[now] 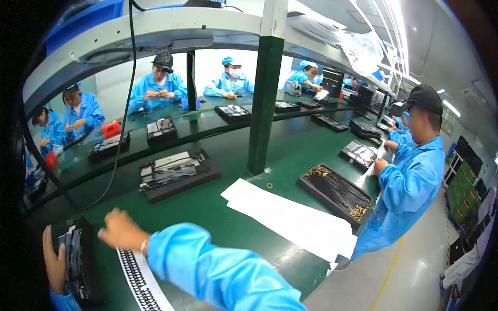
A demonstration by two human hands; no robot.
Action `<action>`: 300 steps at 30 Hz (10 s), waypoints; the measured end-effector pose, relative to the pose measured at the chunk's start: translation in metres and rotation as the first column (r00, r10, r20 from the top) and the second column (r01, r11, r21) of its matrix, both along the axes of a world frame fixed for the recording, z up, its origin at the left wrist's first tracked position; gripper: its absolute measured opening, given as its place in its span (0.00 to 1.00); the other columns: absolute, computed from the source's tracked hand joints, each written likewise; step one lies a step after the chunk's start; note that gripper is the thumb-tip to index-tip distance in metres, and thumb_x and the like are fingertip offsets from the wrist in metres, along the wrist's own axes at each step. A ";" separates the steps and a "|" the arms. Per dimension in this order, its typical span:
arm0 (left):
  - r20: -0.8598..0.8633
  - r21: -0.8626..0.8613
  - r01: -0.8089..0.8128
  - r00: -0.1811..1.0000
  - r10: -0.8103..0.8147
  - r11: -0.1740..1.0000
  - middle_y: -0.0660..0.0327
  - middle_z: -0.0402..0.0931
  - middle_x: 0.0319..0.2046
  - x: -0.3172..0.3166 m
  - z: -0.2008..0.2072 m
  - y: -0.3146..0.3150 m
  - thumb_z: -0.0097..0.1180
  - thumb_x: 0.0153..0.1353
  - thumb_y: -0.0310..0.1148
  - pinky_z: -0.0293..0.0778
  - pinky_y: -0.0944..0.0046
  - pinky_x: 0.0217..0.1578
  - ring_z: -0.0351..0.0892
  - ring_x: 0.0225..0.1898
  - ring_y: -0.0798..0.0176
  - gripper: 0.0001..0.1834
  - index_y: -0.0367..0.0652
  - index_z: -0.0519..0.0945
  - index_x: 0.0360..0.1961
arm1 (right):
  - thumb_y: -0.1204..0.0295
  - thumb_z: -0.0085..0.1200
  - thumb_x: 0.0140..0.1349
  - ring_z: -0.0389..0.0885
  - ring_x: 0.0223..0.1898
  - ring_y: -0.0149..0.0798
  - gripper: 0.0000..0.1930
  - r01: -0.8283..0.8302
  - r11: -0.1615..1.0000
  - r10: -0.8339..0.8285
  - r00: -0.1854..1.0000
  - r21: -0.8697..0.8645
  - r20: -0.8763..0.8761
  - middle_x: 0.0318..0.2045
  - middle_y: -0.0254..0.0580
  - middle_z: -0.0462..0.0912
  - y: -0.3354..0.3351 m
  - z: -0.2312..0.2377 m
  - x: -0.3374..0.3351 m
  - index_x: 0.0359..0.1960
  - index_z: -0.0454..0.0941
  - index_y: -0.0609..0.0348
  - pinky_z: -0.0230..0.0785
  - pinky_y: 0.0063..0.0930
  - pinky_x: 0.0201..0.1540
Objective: The person assembles internal components and routes ribbon cables inside electronic tablet frames by hand, attaching them to the chassis with adhesive strips.
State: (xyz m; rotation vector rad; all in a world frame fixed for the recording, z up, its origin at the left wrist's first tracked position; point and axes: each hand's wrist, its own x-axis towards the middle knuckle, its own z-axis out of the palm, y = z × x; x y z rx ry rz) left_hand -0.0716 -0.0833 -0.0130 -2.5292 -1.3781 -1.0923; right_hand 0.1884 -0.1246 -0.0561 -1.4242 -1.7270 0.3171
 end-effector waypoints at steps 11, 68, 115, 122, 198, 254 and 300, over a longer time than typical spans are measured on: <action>0.345 -0.573 0.298 0.933 -0.105 0.764 0.57 0.71 0.33 0.237 -0.088 0.121 0.50 0.54 0.42 0.63 0.67 0.41 0.69 0.37 0.64 0.20 0.35 0.73 0.38 | 0.64 0.49 0.46 0.69 0.39 0.52 0.14 0.888 0.460 -0.884 0.454 0.023 0.113 0.34 0.51 0.73 -0.026 -0.061 0.258 0.29 0.74 0.64 0.64 0.42 0.41; -0.104 -0.385 0.678 0.642 -0.759 0.626 0.51 0.70 0.35 0.095 -0.047 -0.137 0.57 0.48 0.33 0.69 0.63 0.35 0.72 0.34 0.55 0.26 0.35 0.67 0.48 | 0.64 0.52 0.53 0.74 0.22 0.34 0.19 0.582 0.630 -0.741 0.648 -0.515 -0.175 0.23 0.51 0.76 -0.267 -0.007 0.156 0.31 0.71 0.75 0.65 0.25 0.24; -0.120 -0.066 0.486 0.863 -0.490 0.872 0.50 0.67 0.39 0.152 -0.094 -0.068 0.51 0.46 0.29 0.60 0.57 0.42 0.65 0.43 0.52 0.16 0.32 0.70 0.37 | 0.69 0.53 0.39 0.76 0.29 0.56 0.12 0.427 0.867 -0.409 0.904 -0.255 0.123 0.24 0.61 0.76 0.003 -0.014 0.018 0.21 0.76 0.70 0.70 0.37 0.35; -0.041 -0.095 0.486 0.870 -0.491 0.869 0.49 0.66 0.44 0.140 -0.089 -0.064 0.52 0.46 0.25 0.60 0.57 0.48 0.64 0.45 0.48 0.18 0.33 0.70 0.41 | 0.67 0.50 0.41 0.75 0.22 0.54 0.13 0.392 0.920 -0.391 0.919 -0.017 0.041 0.17 0.60 0.74 -0.087 0.064 0.055 0.18 0.74 0.69 0.69 0.36 0.29; -0.104 -0.188 0.954 0.216 -0.971 0.233 0.50 0.68 0.46 0.151 -0.055 -0.148 0.48 0.48 0.26 0.62 0.53 0.49 0.65 0.50 0.50 0.18 0.35 0.71 0.43 | 0.82 0.56 0.35 0.71 0.34 0.42 0.11 0.286 0.953 -0.270 0.952 -0.101 0.141 0.31 0.41 0.75 -0.252 0.024 0.063 0.25 0.75 0.61 0.64 0.30 0.37; -0.167 -0.250 0.837 0.458 -0.873 0.487 0.54 0.74 0.25 0.207 -0.016 -0.182 0.55 0.41 0.21 0.65 0.63 0.21 0.71 0.22 0.58 0.12 0.35 0.76 0.31 | 0.78 0.52 0.40 0.66 0.47 0.43 0.03 0.339 0.919 -0.373 0.913 -0.201 -0.165 0.39 0.42 0.74 -0.305 0.004 0.146 0.19 0.72 0.58 0.52 0.34 0.52; 0.089 -0.100 0.971 0.225 -0.970 0.216 0.48 0.67 0.46 0.254 -0.075 -0.215 0.44 0.45 0.30 0.64 0.60 0.46 0.68 0.44 0.53 0.17 0.28 0.73 0.34 | 0.79 0.59 0.33 0.69 0.43 0.43 0.08 0.343 0.915 -0.347 0.938 -0.213 0.019 0.38 0.41 0.74 -0.307 0.001 0.147 0.21 0.77 0.59 0.59 0.32 0.45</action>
